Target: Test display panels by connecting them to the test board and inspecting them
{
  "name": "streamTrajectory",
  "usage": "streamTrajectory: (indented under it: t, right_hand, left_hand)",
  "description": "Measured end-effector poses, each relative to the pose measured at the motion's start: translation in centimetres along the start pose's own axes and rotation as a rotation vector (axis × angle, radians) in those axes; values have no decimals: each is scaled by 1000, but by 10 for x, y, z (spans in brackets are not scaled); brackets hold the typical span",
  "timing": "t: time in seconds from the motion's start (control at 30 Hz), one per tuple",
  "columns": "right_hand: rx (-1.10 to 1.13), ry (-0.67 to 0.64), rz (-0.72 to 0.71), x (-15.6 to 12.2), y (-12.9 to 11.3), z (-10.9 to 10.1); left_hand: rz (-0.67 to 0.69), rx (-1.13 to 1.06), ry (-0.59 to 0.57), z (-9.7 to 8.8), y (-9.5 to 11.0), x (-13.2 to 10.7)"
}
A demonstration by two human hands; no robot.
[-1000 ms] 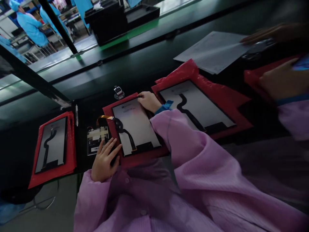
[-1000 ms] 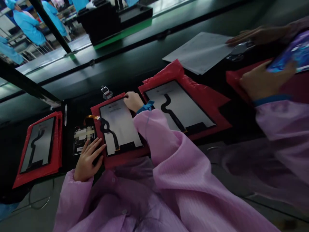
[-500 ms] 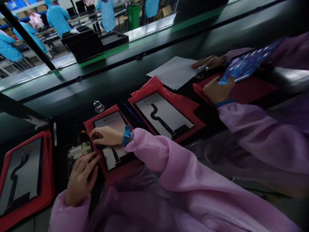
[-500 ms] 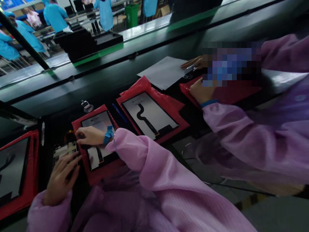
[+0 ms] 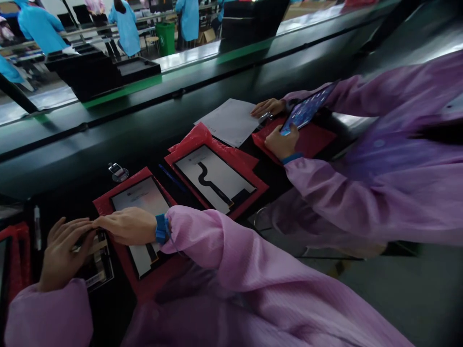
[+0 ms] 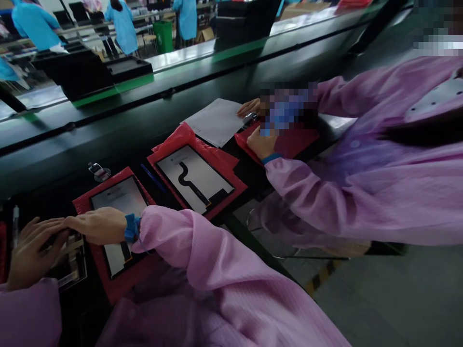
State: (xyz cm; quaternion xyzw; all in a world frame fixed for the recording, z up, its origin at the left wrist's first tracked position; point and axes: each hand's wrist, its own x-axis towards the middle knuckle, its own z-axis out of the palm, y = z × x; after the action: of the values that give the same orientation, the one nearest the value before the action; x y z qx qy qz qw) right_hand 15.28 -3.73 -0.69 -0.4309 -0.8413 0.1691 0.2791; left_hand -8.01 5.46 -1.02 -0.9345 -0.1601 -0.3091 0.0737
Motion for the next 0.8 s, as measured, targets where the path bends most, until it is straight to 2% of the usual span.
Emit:
streamTrajectory:
  t: [0.13, 0.27, 0.33, 0.47, 0.67, 0.8]
  right_hand:
    - [48, 90, 107, 1, -3, -3]
    - [214, -42, 124, 7, 0, -2]
    - [301, -84, 107, 9, 2, 0]
    - [401, -80, 99, 9, 3, 4]
    - [333, -79, 85, 5, 4, 9]
    - [254, -73, 95, 2, 4, 11]
  left_hand:
    - [129, 60, 118, -4, 5, 7]
    - [169, 42, 174, -4, 10, 8]
    - [132, 4, 156, -4, 14, 7]
    - [102, -104, 38, -3, 21, 6]
    - [155, -139, 77, 6, 28, 11]
    - [166, -125, 47, 8, 30, 14]
